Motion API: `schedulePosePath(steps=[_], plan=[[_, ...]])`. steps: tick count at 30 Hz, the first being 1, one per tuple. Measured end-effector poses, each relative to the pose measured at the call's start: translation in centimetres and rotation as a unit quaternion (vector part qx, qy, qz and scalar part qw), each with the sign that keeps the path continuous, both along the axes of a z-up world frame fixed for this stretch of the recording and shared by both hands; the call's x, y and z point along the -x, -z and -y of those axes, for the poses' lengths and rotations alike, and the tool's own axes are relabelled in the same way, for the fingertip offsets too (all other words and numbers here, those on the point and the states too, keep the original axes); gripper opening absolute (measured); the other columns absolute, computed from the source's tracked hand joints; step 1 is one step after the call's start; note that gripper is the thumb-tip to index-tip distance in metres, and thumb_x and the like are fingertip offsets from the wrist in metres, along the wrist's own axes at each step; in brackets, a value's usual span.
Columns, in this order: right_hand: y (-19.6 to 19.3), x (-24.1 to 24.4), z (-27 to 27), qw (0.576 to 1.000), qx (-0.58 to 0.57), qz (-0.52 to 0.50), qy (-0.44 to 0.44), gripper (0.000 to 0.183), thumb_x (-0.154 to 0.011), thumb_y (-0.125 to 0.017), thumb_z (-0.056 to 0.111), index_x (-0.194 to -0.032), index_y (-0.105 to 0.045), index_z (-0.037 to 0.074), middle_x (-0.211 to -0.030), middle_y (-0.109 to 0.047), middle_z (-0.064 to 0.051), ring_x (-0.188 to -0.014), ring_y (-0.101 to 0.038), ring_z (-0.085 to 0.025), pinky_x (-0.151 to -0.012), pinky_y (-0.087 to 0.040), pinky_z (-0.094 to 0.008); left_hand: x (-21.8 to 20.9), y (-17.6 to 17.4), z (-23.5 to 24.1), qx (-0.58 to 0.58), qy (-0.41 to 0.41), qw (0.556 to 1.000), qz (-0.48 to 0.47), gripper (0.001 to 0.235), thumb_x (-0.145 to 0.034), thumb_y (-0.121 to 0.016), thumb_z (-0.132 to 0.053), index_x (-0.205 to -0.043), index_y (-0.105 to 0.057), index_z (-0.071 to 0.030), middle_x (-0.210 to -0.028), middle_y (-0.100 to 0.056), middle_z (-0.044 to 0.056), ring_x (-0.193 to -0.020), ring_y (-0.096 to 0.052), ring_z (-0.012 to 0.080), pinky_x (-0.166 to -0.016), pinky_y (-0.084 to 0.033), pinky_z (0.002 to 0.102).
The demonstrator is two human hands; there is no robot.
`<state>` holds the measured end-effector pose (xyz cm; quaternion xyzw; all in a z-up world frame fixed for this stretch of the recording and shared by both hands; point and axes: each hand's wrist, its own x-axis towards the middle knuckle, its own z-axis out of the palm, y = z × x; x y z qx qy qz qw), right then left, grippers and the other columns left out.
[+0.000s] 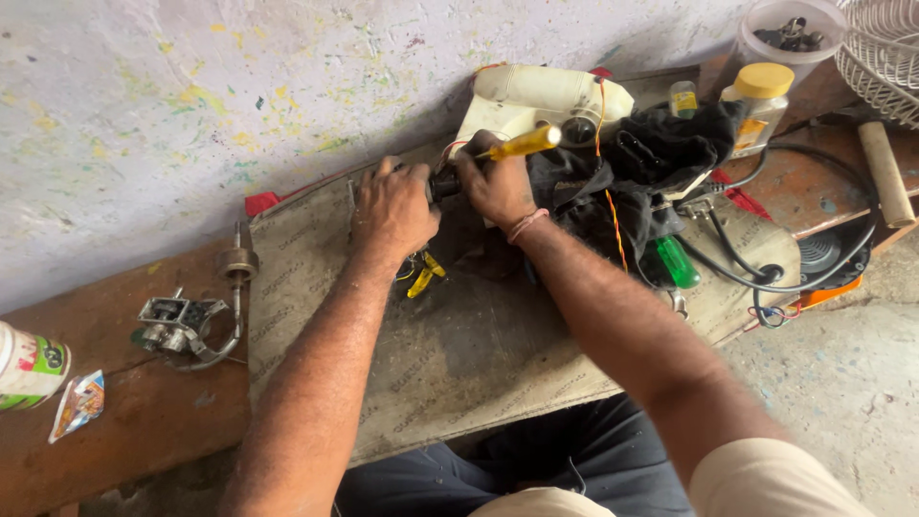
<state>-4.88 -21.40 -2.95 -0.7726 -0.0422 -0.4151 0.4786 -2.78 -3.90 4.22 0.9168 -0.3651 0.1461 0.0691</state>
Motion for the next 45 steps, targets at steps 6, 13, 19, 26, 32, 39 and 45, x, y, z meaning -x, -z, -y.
schedulePosePath(steps=[6,13,19,26,32,39,45], plan=[[-0.2,1.5,0.8,0.942,-0.306,0.004,-0.139,0.017,-0.1,-0.066,0.01,-0.089,-0.06,-0.002,-0.074,-0.066,-0.008,-0.059,-0.057,-0.014,-0.054,-0.045,-0.033,0.1,0.0,0.0,0.015,0.003,1.0,0.008,0.037,-0.073,-0.08,-0.018,-0.105,-0.068,-0.005,-0.112,-0.071,0.015,-0.118,-0.057,0.0375,-0.101,-0.041,0.056],[0.2,0.8,0.7,0.997,-0.022,-0.051,-0.053,0.015,-0.096,-0.071,0.011,-0.091,-0.065,-0.001,-0.073,-0.066,-0.01,-0.068,-0.06,-0.017,-0.062,-0.05,-0.035,0.4,0.0,-0.1,0.006,-0.017,1.0,0.018,0.033,-0.075,-0.08,-0.021,-0.101,-0.068,-0.006,-0.116,-0.068,0.013,-0.12,-0.056,0.0346,-0.105,-0.039,0.052],[-0.1,0.9,0.0,0.998,0.035,-0.048,-0.034,0.016,-0.094,-0.073,0.015,-0.092,-0.067,0.0,-0.078,-0.069,-0.015,-0.07,-0.065,-0.02,-0.065,-0.052,-0.038,0.0,0.2,0.1,0.008,-0.018,1.0,0.016,0.034,-0.072,-0.08,-0.02,-0.101,-0.069,-0.005,-0.114,-0.068,0.014,-0.117,-0.056,0.0361,-0.103,-0.038,0.053],[-0.2,0.5,-0.5,0.998,0.033,-0.048,-0.033,0.017,-0.096,-0.072,0.014,-0.092,-0.065,-0.001,-0.075,-0.068,-0.016,-0.066,-0.064,-0.024,-0.063,-0.05,-0.039,-0.4,0.7,0.1,0.016,-0.016,0.999,0.048,0.03,-0.074,-0.077,-0.015,-0.101,-0.07,-0.006,-0.114,-0.068,0.014,-0.118,-0.057,0.038,-0.104,-0.038,0.055],[0.6,0.4,-0.5,0.998,0.055,-0.003,-0.027,0.014,-0.098,-0.071,0.013,-0.095,-0.066,0.001,-0.08,-0.07,-0.012,-0.069,-0.066,-0.018,-0.063,-0.051,-0.037,0.2,0.1,0.0,-0.01,-0.028,1.0,0.011,0.029,-0.078,-0.076,-0.017,-0.104,-0.069,-0.007,-0.118,-0.068,0.012,-0.121,-0.057,0.0357,-0.106,-0.04,0.052],[-0.5,1.6,3.3,0.96,-0.268,0.079,0.014,0.015,-0.109,-0.057,0.015,-0.106,-0.067,0.004,-0.078,-0.065,-0.003,-0.062,-0.056,-0.01,-0.057,-0.047,-0.028,-0.7,0.2,-0.1,0.09,0.007,0.996,-0.004,0.051,-0.075,-0.083,-0.029,-0.117,-0.068,-0.002,-0.122,-0.067,0.017,-0.12,-0.055,0.0379,-0.102,-0.038,0.054],[-1.8,1.9,2.1,0.986,0.045,0.115,0.11,0.011,-0.101,-0.067,0.006,-0.111,-0.07,0.006,-0.096,-0.07,-0.014,-0.087,-0.07,-0.029,-0.08,-0.056,-0.036,-6.7,-0.5,1.2,0.149,0.05,0.969,-0.188,0.039,-0.089,-0.074,-0.022,-0.126,-0.071,-0.012,-0.126,-0.073,0.014,-0.119,-0.069,0.0311,-0.105,-0.054,0.041]])
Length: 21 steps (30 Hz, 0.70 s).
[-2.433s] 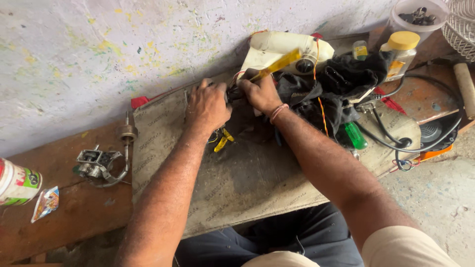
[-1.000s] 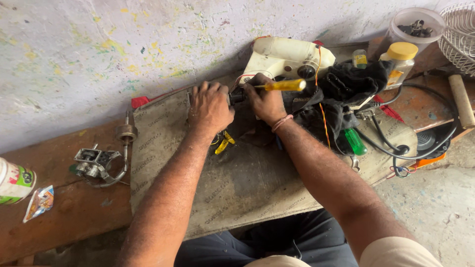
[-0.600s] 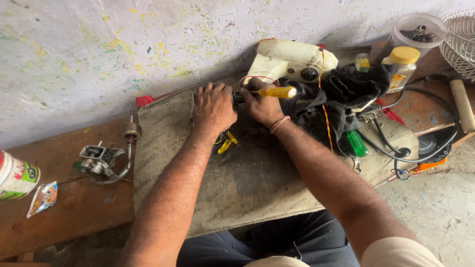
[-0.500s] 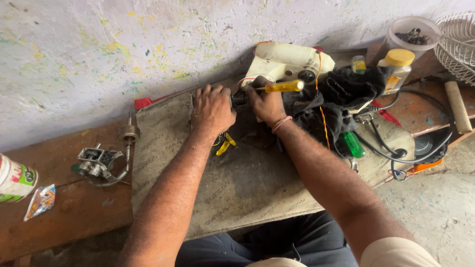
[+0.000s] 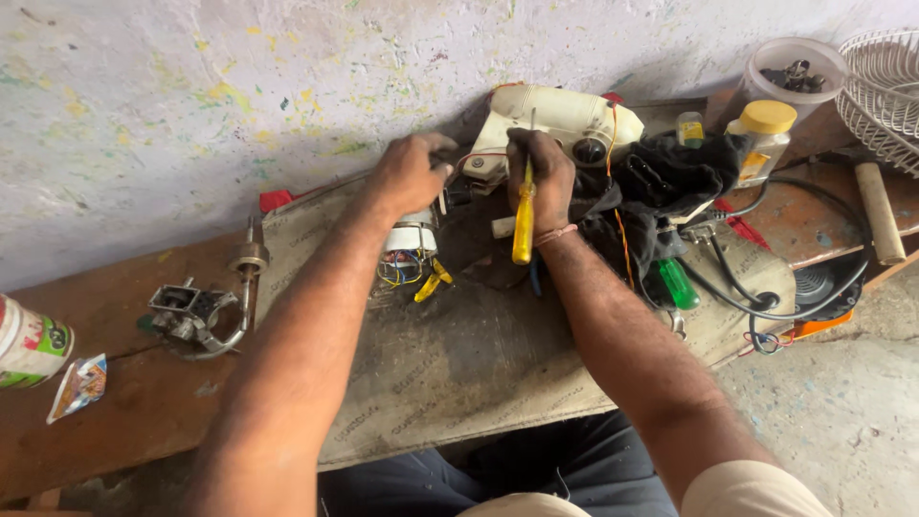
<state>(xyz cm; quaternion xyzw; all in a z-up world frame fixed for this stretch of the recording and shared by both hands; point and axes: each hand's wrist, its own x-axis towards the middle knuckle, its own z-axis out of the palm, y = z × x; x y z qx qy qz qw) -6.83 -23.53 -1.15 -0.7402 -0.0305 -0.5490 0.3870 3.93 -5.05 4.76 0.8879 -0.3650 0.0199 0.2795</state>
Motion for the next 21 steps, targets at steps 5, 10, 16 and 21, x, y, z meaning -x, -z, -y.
schedulePosePath(steps=[5,10,16,21], plan=[[-0.4,0.5,0.5,0.994,0.06,-0.087,0.001,0.021,-0.087,-0.074,0.006,-0.107,-0.072,0.006,-0.099,-0.073,-0.013,-0.097,-0.063,-0.037,-0.088,-0.052,-0.044,0.1,-0.2,2.2,-0.127,-0.008,0.992,0.012,0.038,-0.081,-0.078,-0.016,-0.118,-0.074,-0.01,-0.115,-0.073,0.019,-0.11,-0.069,0.0354,-0.099,-0.053,0.044],[-0.2,0.4,0.5,0.991,0.081,-0.107,-0.013,0.024,-0.084,-0.075,0.008,-0.108,-0.072,0.007,-0.101,-0.071,-0.013,-0.099,-0.06,-0.037,-0.086,-0.051,-0.045,0.4,-0.4,2.1,-0.139,0.011,0.989,0.049,0.029,-0.084,-0.077,-0.018,-0.112,-0.076,-0.009,-0.111,-0.076,0.016,-0.108,-0.071,0.034,-0.098,-0.054,0.045],[0.2,0.4,0.5,0.987,0.098,-0.128,-0.001,0.023,-0.085,-0.075,0.008,-0.108,-0.072,0.008,-0.1,-0.071,-0.011,-0.099,-0.059,-0.036,-0.085,-0.051,-0.045,-0.3,0.3,2.4,-0.162,-0.011,0.986,0.035,0.027,-0.089,-0.073,-0.017,-0.114,-0.073,-0.009,-0.109,-0.074,0.018,-0.105,-0.07,0.0353,-0.095,-0.053,0.048],[0.5,0.1,0.7,0.988,0.091,-0.127,-0.01,0.024,-0.084,-0.073,0.007,-0.107,-0.07,0.008,-0.098,-0.07,-0.01,-0.098,-0.059,-0.036,-0.084,-0.05,-0.045,-2.4,1.0,2.4,-0.114,-0.031,0.991,-0.057,0.021,-0.084,-0.068,-0.008,-0.103,-0.076,-0.009,-0.107,-0.077,0.014,-0.103,-0.073,0.0304,-0.094,-0.057,0.042]])
